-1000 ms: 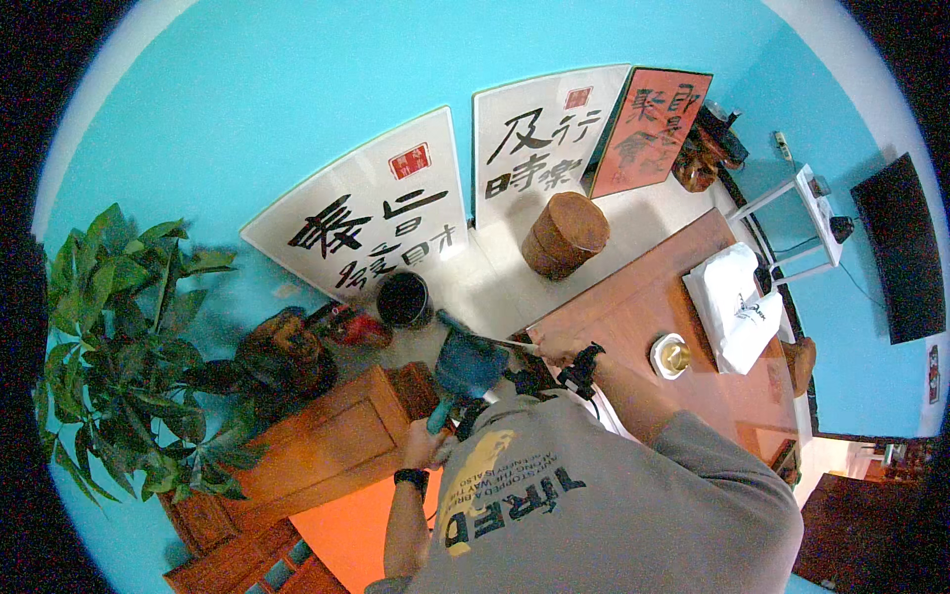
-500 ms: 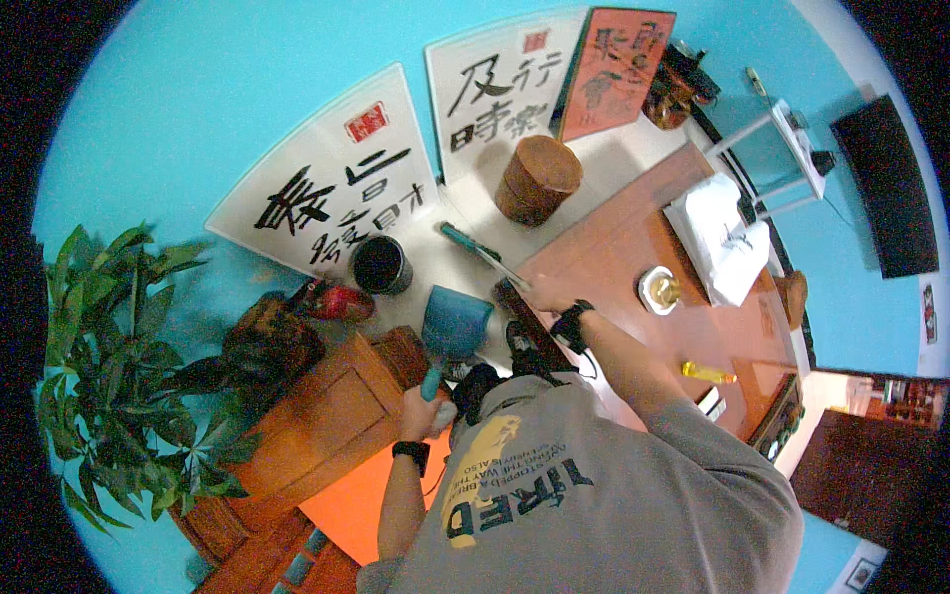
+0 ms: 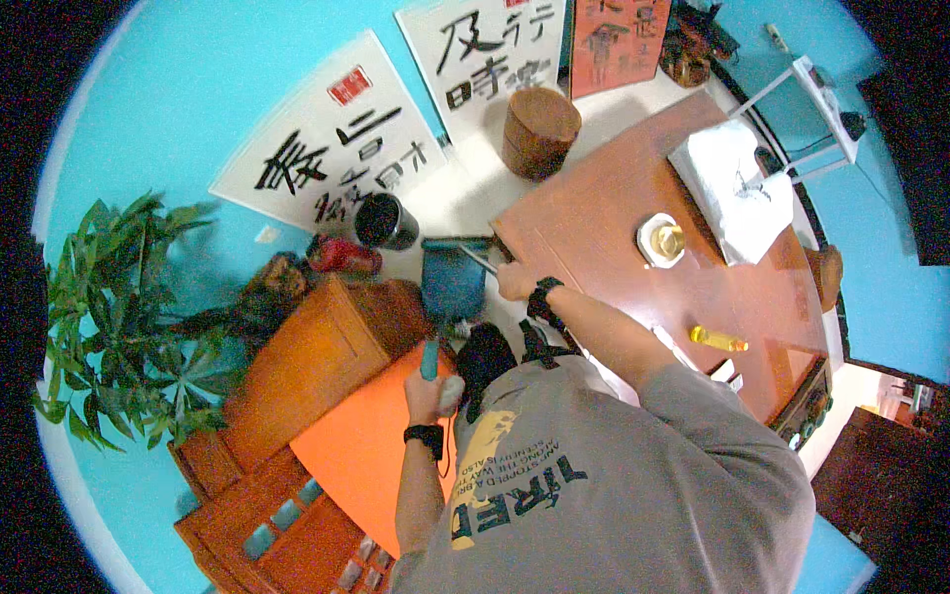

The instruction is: The person sweeps the tiled floor using a broom and a dustpan, moving debris from the area near a bed and a wooden table toward the center of the room.

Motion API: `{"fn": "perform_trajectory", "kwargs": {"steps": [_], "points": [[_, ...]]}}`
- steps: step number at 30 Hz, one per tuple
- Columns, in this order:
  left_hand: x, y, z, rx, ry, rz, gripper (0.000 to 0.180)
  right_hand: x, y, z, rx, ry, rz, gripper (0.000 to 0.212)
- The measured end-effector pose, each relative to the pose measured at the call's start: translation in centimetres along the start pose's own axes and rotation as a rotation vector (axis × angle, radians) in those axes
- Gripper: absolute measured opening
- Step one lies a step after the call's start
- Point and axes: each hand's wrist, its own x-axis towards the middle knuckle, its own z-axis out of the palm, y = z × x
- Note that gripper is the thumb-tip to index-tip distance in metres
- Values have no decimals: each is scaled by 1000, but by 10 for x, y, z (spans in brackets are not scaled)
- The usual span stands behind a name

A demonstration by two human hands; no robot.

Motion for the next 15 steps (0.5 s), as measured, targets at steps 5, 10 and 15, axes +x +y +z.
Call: {"fn": "perform_trajectory", "kwargs": {"steps": [5,10,15], "points": [[-55,37,20,98,32,-123,22,-43,32,29,11,69,147,22],[-90,5,40,74,127,-146,23,-78,40,54,-10,66,98,22],[-129,4,40,108,122,-165,21,-118,31,69,-42,79,111,21]]}}
